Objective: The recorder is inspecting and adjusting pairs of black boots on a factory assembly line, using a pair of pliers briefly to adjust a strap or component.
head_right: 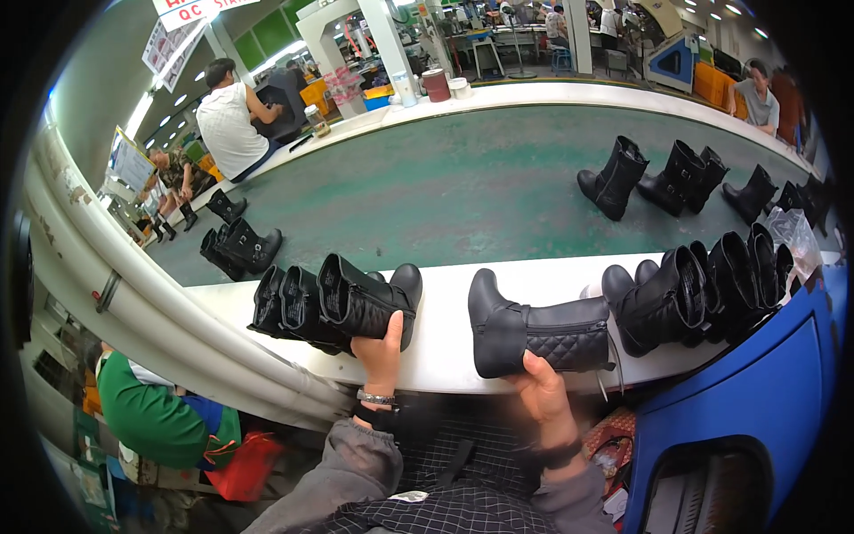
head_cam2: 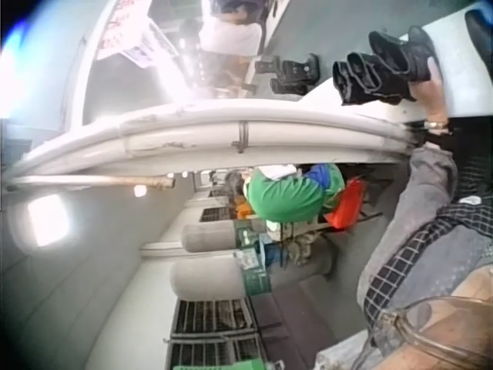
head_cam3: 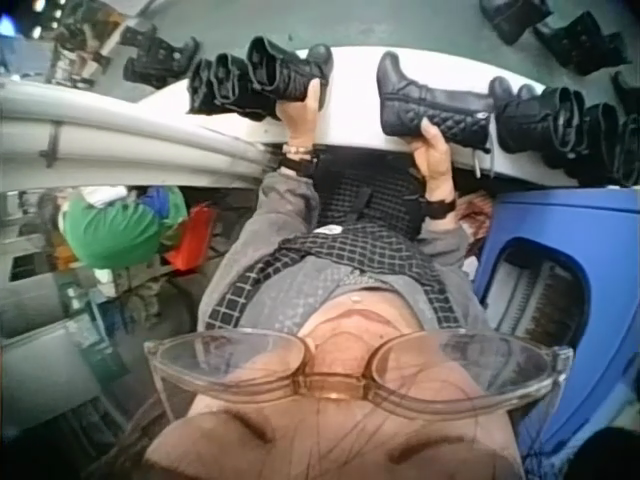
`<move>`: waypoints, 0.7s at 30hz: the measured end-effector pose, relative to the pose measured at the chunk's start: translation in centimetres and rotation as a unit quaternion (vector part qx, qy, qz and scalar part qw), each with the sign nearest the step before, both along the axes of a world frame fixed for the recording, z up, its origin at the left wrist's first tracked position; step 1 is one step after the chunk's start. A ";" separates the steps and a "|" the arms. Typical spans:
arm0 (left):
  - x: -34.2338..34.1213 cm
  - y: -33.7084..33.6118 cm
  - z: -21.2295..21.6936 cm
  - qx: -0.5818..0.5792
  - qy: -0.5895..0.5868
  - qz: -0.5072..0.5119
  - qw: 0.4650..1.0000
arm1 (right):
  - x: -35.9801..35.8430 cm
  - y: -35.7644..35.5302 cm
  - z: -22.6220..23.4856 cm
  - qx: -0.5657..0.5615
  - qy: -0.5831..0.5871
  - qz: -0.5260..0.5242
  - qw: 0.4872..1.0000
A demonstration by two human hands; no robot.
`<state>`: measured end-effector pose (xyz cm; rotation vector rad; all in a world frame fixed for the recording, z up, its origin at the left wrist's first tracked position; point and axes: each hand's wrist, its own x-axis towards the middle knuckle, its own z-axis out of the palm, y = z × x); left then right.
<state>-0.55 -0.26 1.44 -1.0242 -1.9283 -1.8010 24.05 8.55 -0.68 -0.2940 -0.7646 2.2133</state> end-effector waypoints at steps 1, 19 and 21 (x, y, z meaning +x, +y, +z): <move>0.0 0.1 0.0 0.001 -0.006 -0.003 1.000 | 0.1 0.0 0.1 -0.001 0.004 0.000 1.000; 3.8 -1.3 2.3 0.243 -0.451 -0.210 0.833 | -0.6 0.1 -0.2 -0.019 0.005 -0.047 0.999; 5.2 -1.1 1.4 0.260 -0.519 -0.230 0.781 | -0.6 -0.4 -0.1 -0.018 0.005 -0.065 0.998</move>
